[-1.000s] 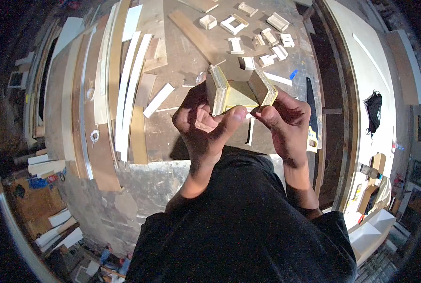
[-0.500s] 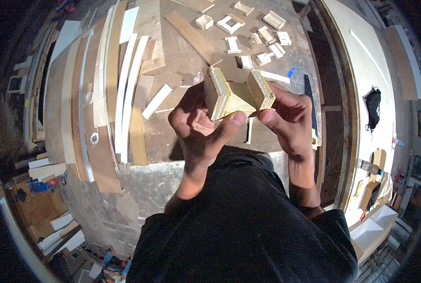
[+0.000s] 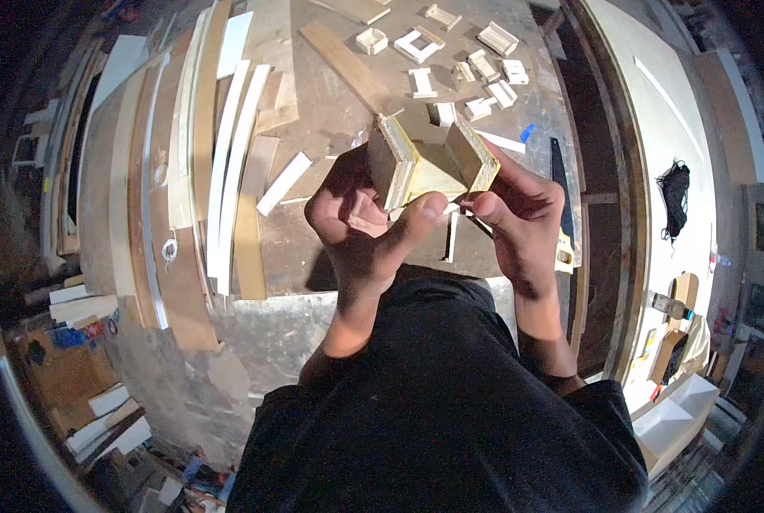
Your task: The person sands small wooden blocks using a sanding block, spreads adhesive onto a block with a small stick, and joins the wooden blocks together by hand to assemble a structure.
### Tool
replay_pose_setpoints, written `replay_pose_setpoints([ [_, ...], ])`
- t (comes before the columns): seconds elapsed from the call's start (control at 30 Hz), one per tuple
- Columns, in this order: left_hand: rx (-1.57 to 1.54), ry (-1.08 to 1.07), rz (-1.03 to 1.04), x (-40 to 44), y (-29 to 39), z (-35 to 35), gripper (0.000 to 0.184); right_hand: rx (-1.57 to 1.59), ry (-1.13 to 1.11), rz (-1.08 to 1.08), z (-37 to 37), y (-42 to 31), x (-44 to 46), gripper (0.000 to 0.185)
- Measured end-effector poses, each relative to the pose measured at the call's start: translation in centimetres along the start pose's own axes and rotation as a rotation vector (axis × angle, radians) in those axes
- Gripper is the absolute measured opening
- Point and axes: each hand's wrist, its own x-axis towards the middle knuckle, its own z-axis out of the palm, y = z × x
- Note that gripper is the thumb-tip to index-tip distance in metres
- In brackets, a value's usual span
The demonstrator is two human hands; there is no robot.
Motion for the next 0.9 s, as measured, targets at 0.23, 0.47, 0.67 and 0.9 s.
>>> replay_pose_setpoints([
  [0.23,-0.018,0.040,0.042,0.1,0.1,1.0,0.050,-0.384,-0.029,-0.199,0.7,-0.7,0.0,0.047],
  [0.47,0.021,0.079,0.015,-0.1,-0.1,1.0,0.047,-0.321,0.013,-0.234,2.5,-0.5,-0.2,0.068],
  [0.67,-0.164,0.087,-0.185,0.3,0.8,1.5,0.035,-0.519,-0.018,-0.444,1.8,0.7,0.4,0.088],
  [0.9,-0.401,0.161,-0.424,0.0,-0.1,2.3,0.032,-0.792,0.081,-0.639,0.9,2.3,1.0,0.093],
])
